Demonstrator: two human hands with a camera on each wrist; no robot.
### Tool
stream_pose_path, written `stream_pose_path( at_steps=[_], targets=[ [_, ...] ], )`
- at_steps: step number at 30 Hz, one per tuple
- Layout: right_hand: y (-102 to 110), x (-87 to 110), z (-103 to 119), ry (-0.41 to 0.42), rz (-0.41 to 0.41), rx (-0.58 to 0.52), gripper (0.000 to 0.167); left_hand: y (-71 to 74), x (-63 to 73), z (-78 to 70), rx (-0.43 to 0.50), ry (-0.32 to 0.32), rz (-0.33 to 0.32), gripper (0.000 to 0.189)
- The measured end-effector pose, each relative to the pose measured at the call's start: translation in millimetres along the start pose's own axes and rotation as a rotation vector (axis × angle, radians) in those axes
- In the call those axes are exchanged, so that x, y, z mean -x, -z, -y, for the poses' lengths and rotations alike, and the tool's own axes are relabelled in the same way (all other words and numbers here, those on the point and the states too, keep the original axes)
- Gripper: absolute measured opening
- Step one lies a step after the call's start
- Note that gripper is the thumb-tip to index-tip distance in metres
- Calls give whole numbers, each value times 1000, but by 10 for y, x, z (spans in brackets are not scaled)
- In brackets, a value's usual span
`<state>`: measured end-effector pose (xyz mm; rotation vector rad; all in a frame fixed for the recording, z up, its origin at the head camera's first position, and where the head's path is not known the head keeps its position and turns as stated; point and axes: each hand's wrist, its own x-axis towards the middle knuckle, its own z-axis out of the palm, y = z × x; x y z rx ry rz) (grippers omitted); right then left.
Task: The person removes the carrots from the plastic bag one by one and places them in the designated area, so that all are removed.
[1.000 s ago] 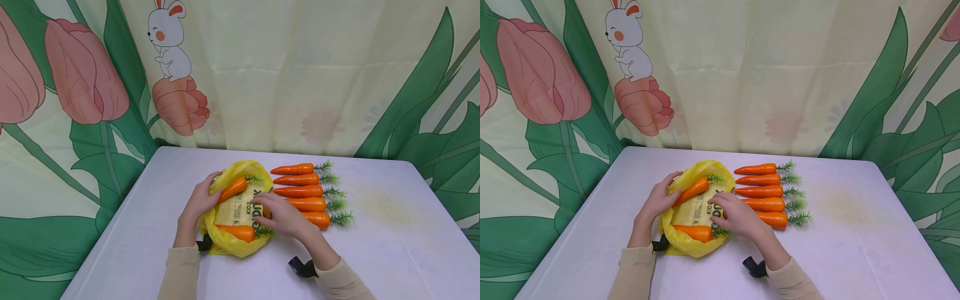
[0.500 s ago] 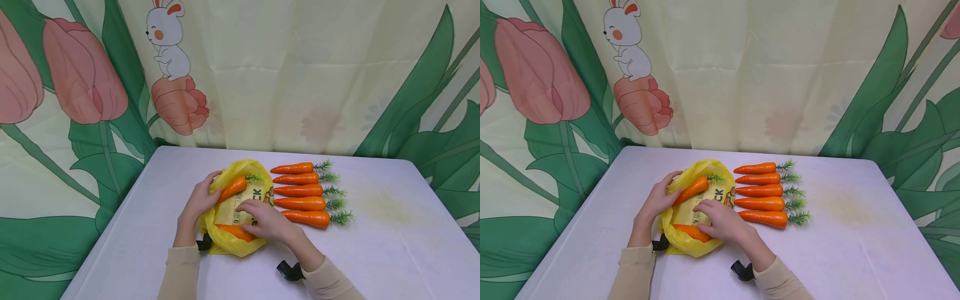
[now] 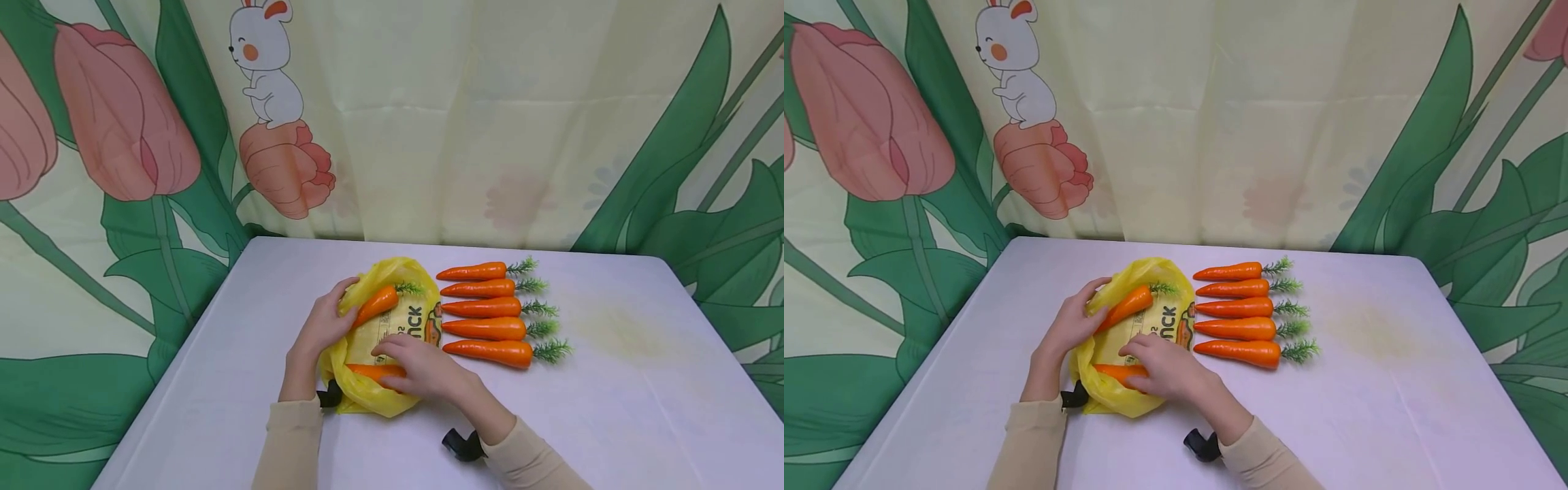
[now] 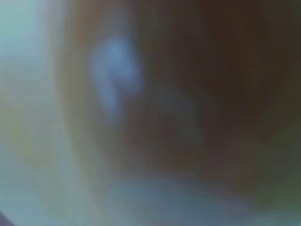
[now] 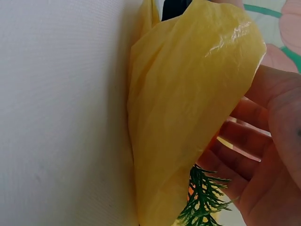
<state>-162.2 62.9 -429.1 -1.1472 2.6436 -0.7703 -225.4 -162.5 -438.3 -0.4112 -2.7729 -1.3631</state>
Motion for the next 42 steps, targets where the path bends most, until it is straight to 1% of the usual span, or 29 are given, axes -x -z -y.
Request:
stream_pose_path(
  at_steps=[5,15,21,26,30,37,42],
  targets=[
    [-11,-13,13,-14,26,13,36,0,-3,-5,0,-3,-2,55],
    [-53,-17,-11,-78,101,38,38,-17,10,1,-10,-5,1,56],
    [-54,-8,-19,-80,105,56,39,-8,16,-13,-5,-16,-2,56],
    [-54,2,-26,-82,111,64,41,1,8,-27,1,-10,7,56],
    [-51,2,-26,-84,122,57,41,3,12,-32,-3,-3,7,56],
    [-44,-4,-34,-85,116,53,39,5,12,-22,-5,1,2,56],
    [2,12,-54,-87,115,31,40,2,0,-9,-1,0,1,56]
  ],
)
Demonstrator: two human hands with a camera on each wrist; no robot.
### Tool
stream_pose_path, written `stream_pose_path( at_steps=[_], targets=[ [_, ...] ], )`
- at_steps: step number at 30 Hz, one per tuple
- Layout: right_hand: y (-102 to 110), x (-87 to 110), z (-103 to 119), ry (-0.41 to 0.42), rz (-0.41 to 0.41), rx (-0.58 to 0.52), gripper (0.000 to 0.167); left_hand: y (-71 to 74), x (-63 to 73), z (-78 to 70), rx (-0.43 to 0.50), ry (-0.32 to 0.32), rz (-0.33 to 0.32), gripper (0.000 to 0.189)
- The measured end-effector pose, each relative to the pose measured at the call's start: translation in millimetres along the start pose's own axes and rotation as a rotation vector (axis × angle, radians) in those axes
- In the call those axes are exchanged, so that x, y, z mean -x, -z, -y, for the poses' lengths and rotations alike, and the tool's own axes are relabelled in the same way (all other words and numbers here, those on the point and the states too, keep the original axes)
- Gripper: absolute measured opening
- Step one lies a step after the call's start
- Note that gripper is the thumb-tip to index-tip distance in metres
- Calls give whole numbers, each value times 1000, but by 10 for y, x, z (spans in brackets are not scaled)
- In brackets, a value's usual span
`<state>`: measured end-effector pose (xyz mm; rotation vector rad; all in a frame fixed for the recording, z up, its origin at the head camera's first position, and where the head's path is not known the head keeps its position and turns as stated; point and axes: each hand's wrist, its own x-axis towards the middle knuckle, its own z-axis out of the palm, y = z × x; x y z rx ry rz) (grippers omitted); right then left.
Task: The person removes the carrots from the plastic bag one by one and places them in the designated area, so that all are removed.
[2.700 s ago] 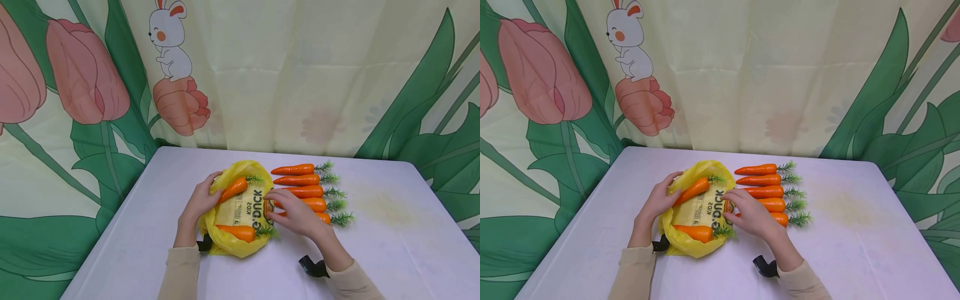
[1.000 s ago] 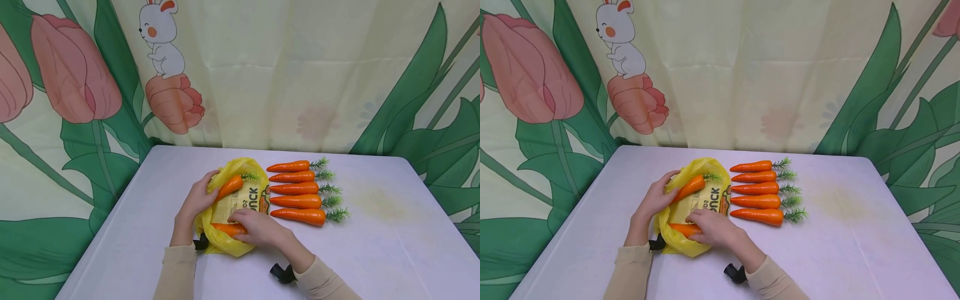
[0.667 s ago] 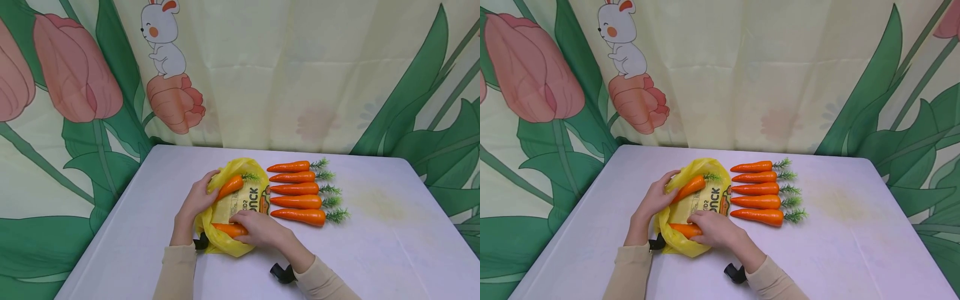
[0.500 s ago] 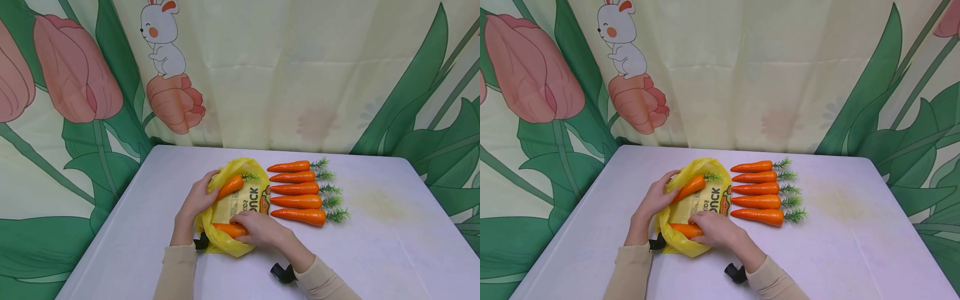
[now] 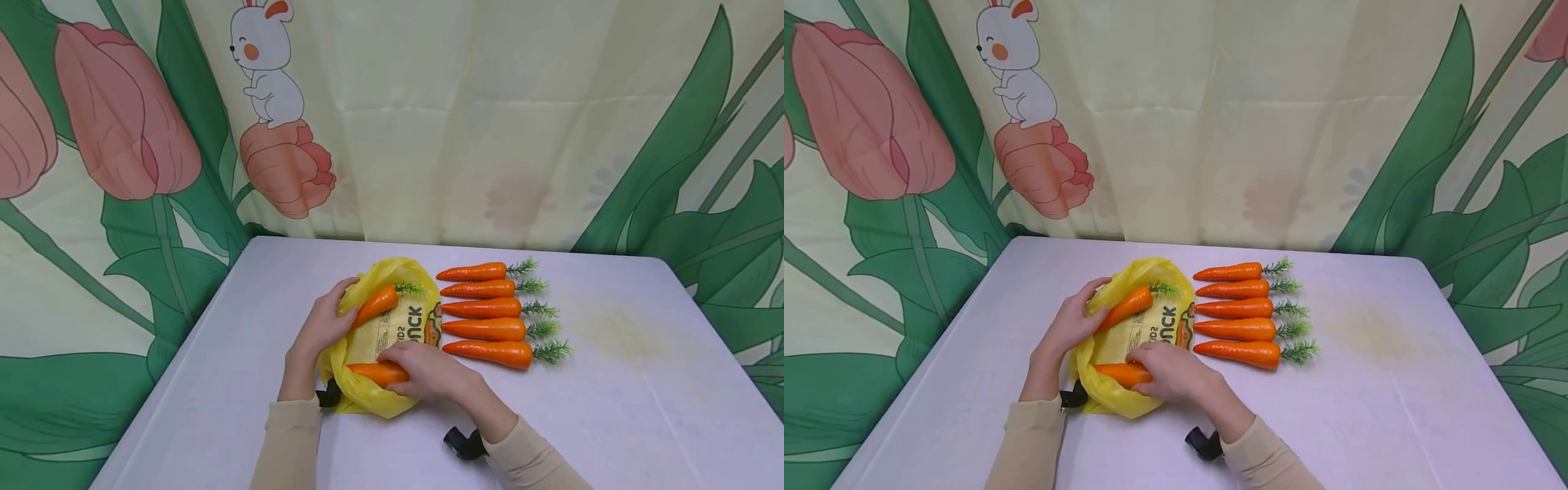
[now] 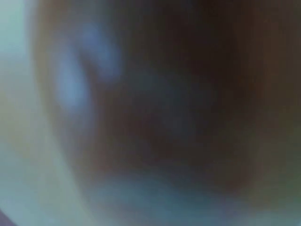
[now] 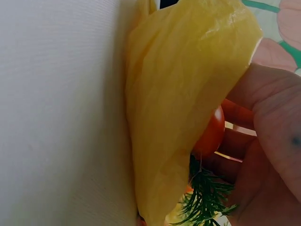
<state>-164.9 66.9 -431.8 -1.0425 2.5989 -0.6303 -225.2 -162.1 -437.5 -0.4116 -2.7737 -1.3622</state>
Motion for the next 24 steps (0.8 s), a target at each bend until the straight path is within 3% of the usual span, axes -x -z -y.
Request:
stream_pose_path(
  at_steps=[13,24],
  targets=[
    [208,126,-76,-50,-43,11,43,-6,-10,-13,1,26,7,57],
    [346,233,-165,-72,-97,0,43,-21,-8,6,5,3,11,56]
  ],
)
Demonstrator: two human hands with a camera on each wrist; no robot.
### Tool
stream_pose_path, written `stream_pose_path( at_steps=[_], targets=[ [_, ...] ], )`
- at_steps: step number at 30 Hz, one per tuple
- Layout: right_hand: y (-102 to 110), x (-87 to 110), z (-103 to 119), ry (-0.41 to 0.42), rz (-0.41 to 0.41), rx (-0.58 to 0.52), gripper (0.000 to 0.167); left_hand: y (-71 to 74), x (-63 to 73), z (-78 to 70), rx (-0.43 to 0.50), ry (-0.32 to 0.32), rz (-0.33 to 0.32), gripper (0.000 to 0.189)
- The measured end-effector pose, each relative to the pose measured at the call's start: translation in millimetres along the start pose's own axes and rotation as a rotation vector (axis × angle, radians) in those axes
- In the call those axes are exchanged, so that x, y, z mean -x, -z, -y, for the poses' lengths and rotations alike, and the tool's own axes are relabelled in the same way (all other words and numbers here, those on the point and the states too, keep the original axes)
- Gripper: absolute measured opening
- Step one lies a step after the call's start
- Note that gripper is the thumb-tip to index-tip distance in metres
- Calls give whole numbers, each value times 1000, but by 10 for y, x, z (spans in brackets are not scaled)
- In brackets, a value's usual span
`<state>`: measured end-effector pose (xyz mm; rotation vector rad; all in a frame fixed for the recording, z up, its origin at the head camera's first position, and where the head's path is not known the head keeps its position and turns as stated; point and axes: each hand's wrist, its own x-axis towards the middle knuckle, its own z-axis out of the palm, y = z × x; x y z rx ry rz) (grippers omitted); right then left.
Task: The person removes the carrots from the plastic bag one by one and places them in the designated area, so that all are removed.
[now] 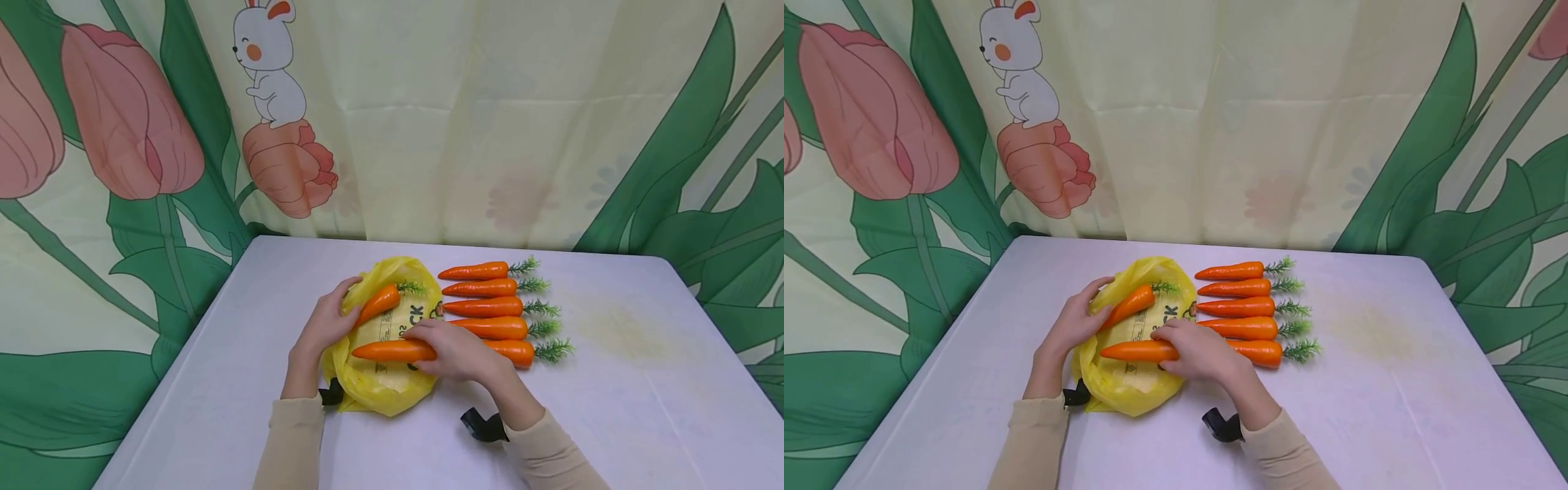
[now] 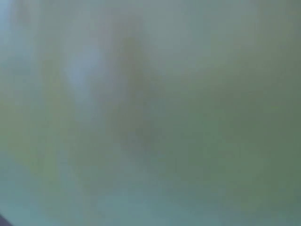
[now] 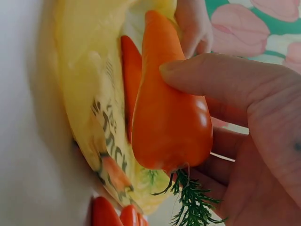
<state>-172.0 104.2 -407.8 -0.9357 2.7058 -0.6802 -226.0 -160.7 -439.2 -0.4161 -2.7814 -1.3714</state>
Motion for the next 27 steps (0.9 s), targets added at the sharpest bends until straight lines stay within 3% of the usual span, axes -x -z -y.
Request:
stream_pose_path(
  at_steps=[14,27],
  targets=[
    [203,116,-220,12,-102,61,42,6,7,6,-11,-21,-12,56],
    [481,328,-449,-65,-144,75,46,22,7,3,-23,-10,-13,57]
  ],
)
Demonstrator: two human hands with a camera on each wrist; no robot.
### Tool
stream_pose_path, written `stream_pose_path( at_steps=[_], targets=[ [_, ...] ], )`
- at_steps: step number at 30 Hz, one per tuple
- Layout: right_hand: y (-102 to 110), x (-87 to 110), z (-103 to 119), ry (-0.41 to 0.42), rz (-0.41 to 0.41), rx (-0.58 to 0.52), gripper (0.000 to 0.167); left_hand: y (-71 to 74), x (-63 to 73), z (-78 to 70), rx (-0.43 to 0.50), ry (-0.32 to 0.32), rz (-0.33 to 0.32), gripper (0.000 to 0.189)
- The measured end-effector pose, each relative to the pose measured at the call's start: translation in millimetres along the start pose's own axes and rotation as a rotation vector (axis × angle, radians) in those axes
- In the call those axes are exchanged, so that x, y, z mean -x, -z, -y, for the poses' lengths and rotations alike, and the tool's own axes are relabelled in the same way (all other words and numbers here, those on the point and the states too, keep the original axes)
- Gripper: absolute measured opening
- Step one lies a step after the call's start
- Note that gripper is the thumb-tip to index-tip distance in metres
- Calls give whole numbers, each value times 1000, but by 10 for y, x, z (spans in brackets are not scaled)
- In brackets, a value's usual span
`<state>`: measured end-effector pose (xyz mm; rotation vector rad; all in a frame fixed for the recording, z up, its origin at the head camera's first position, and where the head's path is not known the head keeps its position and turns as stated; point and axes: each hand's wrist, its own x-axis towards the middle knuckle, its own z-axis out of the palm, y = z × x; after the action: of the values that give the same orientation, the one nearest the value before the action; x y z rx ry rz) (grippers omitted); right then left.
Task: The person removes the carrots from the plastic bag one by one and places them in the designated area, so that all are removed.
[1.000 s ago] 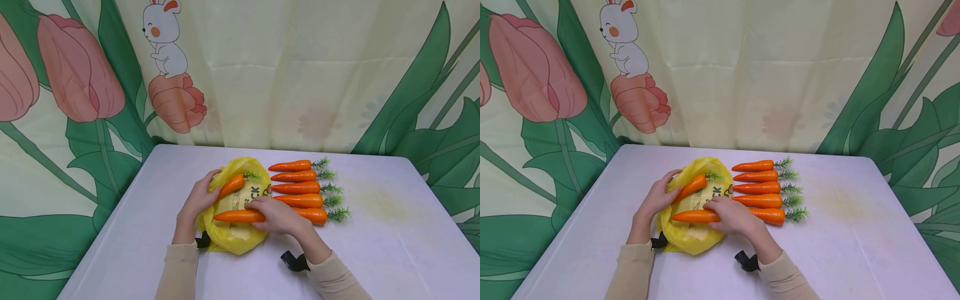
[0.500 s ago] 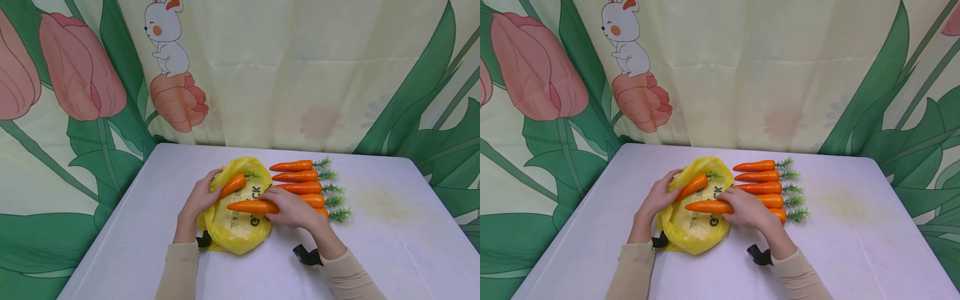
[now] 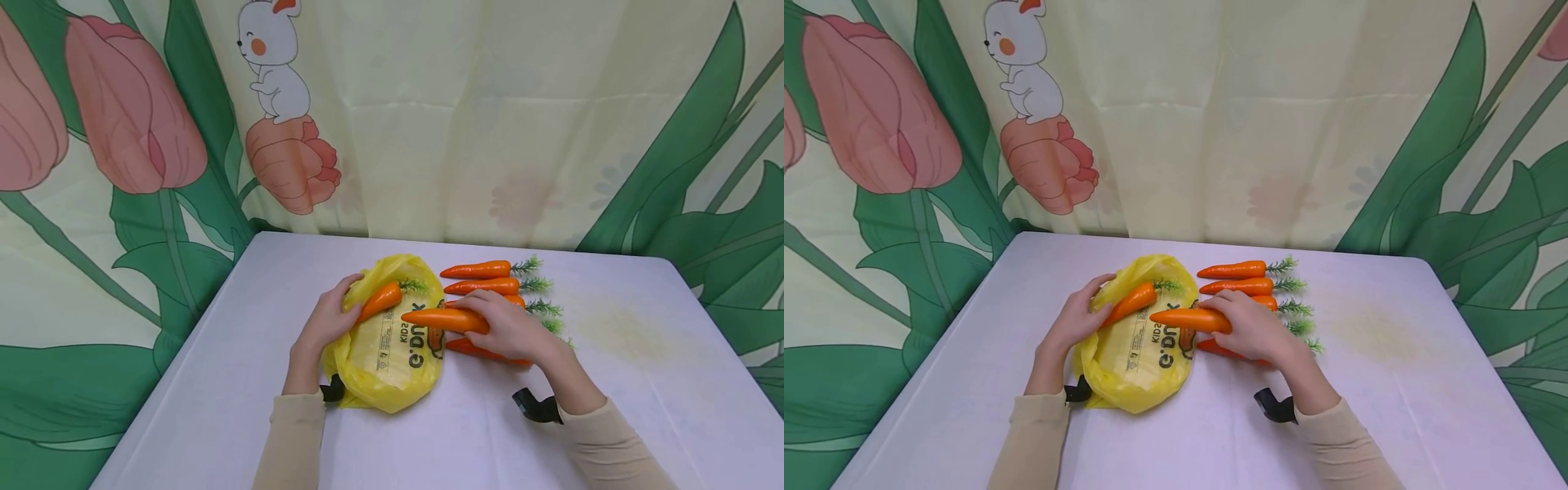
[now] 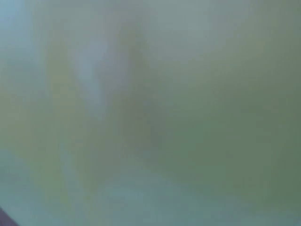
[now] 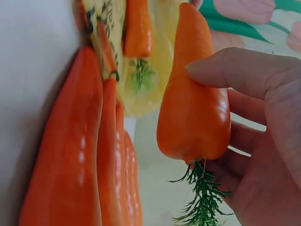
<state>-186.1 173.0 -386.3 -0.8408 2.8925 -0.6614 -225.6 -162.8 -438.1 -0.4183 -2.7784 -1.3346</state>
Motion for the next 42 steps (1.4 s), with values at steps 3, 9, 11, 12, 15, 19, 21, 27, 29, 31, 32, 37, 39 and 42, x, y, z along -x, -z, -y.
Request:
stream_pose_path(
  at_steps=[3,9,11,12,15,19,21,27,29,31,32,37,39,42],
  targets=[
    [57,42,-67,-16,-14,-2,45,-1,-2,1,5,3,1,56],
    [162,109,-164,-51,-34,10,44,-1,-7,2,8,10,0,56],
    [188,130,-191,-68,-31,11,44,-3,-4,0,9,16,-1,56],
    [202,143,-204,-79,-30,17,44,-3,-1,-3,10,18,-2,56],
    [236,179,-259,-99,-22,12,45,-7,8,-8,6,16,-3,56],
    [299,232,-360,-111,-18,11,48,-8,9,-7,7,14,-5,56],
    [337,259,-422,-100,-24,12,48,-7,9,-3,8,15,-5,56],
    [447,325,-613,-69,-41,-9,47,1,5,2,8,18,-4,56],
    [482,340,-668,-65,-41,-17,47,1,0,8,3,14,-5,56],
    [516,352,-717,-65,-41,-23,47,1,-3,17,-4,10,-6,56],
    [533,356,-739,-66,-42,-24,47,2,-5,19,-7,9,-6,56],
    [612,380,-862,-66,-52,-21,47,8,-5,14,2,26,0,57],
    [631,391,-923,-60,-56,-17,47,8,-5,10,5,33,3,57],
    [649,414,-1017,-51,-67,-13,45,4,-6,6,7,34,6,57]
  ],
)
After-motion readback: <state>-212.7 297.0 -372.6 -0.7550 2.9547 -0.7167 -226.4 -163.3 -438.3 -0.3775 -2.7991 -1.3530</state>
